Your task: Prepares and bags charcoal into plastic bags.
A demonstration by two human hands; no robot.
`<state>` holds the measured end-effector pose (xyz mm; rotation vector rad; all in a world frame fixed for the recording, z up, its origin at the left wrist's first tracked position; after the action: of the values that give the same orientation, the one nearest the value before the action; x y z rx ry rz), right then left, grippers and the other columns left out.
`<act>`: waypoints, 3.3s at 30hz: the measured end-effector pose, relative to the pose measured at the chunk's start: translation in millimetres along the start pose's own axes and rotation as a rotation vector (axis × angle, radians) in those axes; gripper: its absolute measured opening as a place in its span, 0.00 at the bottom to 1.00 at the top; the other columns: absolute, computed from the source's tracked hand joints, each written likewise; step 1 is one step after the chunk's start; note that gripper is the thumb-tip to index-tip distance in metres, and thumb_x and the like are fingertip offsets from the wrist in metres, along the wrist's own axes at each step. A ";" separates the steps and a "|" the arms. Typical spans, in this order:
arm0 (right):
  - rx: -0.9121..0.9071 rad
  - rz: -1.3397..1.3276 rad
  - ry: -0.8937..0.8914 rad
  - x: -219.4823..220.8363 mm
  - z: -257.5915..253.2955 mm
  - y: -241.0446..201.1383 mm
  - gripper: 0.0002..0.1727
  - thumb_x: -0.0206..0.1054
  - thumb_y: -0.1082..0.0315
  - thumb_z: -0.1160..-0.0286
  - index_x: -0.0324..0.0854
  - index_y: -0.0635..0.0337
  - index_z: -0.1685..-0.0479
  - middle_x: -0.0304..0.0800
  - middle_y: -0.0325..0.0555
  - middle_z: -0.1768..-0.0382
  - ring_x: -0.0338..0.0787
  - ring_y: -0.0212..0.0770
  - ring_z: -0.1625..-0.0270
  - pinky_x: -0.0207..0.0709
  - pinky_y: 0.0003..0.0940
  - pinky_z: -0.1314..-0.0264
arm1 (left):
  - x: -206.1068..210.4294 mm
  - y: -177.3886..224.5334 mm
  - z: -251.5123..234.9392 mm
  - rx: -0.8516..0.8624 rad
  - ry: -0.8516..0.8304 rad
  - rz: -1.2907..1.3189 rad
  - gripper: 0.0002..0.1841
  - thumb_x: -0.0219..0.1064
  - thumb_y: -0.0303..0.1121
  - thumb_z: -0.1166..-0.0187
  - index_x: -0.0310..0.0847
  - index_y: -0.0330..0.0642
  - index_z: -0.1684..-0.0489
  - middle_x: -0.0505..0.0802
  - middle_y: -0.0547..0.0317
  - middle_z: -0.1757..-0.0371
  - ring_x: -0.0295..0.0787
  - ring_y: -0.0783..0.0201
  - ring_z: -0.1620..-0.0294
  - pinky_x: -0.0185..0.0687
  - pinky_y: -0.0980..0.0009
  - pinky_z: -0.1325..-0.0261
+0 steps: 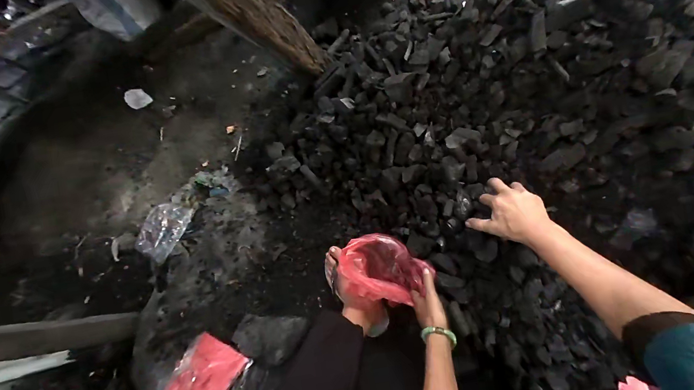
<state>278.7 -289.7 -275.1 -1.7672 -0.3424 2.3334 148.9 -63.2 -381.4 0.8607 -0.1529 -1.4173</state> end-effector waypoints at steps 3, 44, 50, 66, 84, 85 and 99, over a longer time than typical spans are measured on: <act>0.083 -0.024 -0.177 20.2 10.9 14.6 0.38 0.70 0.31 0.31 0.86 0.53 0.33 0.69 0.58 0.17 0.82 0.68 0.31 0.81 0.68 0.45 | 19.6 -3.1 23.9 0.037 0.004 0.075 0.39 0.57 0.55 0.11 0.58 0.31 0.12 0.69 0.32 0.14 0.61 0.41 0.11 0.55 0.44 0.12; 0.493 -2.443 0.473 93.6 150.2 108.6 0.40 0.30 0.25 0.18 0.77 0.43 0.37 0.90 0.36 0.56 0.90 0.33 0.56 0.87 0.36 0.55 | 68.7 122.1 115.8 0.059 -0.804 -0.263 0.52 0.34 0.80 0.23 0.58 0.48 0.09 0.72 0.35 0.16 0.75 0.31 0.24 0.76 0.31 0.36; 0.515 -2.520 0.519 63.0 153.9 91.6 0.39 0.34 0.26 0.18 0.81 0.45 0.45 0.92 0.41 0.59 0.93 0.37 0.59 0.89 0.39 0.61 | 61.0 134.9 74.6 0.246 -0.315 -0.305 0.24 0.59 0.44 0.10 0.77 0.28 0.32 0.88 0.30 0.43 0.89 0.40 0.47 0.85 0.44 0.44; 0.457 -1.436 0.135 -27.0 71.3 54.4 0.33 0.46 0.42 0.08 0.68 0.53 0.15 0.75 0.53 0.20 0.74 0.50 0.19 0.66 0.59 0.19 | 95.3 192.6 104.8 0.636 -0.807 -0.597 0.66 0.74 0.06 0.45 0.26 0.44 0.04 0.67 0.32 0.14 0.74 0.40 0.20 0.72 0.45 0.23; 1.346 -0.961 0.760 104.8 277.2 165.1 0.30 0.53 0.55 0.08 0.66 0.71 0.19 0.65 0.75 0.18 0.66 0.66 0.14 0.58 0.55 0.13 | -20.4 -8.1 67.6 0.230 0.252 0.002 0.35 0.61 0.50 0.12 0.64 0.32 0.15 0.68 0.26 0.16 0.63 0.31 0.15 0.61 0.39 0.17; 1.363 -0.974 0.695 116.5 276.8 159.2 0.32 0.54 0.54 0.09 0.63 0.70 0.17 0.60 0.76 0.16 0.62 0.67 0.13 0.56 0.56 0.12 | -17.0 -36.0 76.4 0.096 0.260 -0.081 0.37 0.59 0.53 0.12 0.60 0.33 0.13 0.61 0.24 0.12 0.57 0.28 0.12 0.58 0.37 0.16; 1.014 -1.006 0.500 128.8 231.5 92.9 0.38 0.57 0.48 0.11 0.57 0.58 0.08 0.56 0.73 0.13 0.60 0.72 0.12 0.56 0.67 0.15 | 77.1 -70.4 135.1 -0.277 -0.116 0.134 0.42 0.51 0.65 0.14 0.46 0.54 0.04 0.51 0.31 0.08 0.51 0.27 0.11 0.63 0.20 0.29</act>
<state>19.7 -356.2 -360.7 -1.1347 0.0619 0.9829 30.8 -184.5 -359.3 0.5306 -0.0972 -1.3261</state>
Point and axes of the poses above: each hand's wrist, its own z-axis away from the middle knuckle, its own x-axis out of the palm, y = z × x, the point moved 7 cm from there along -z, towards the middle knuckle
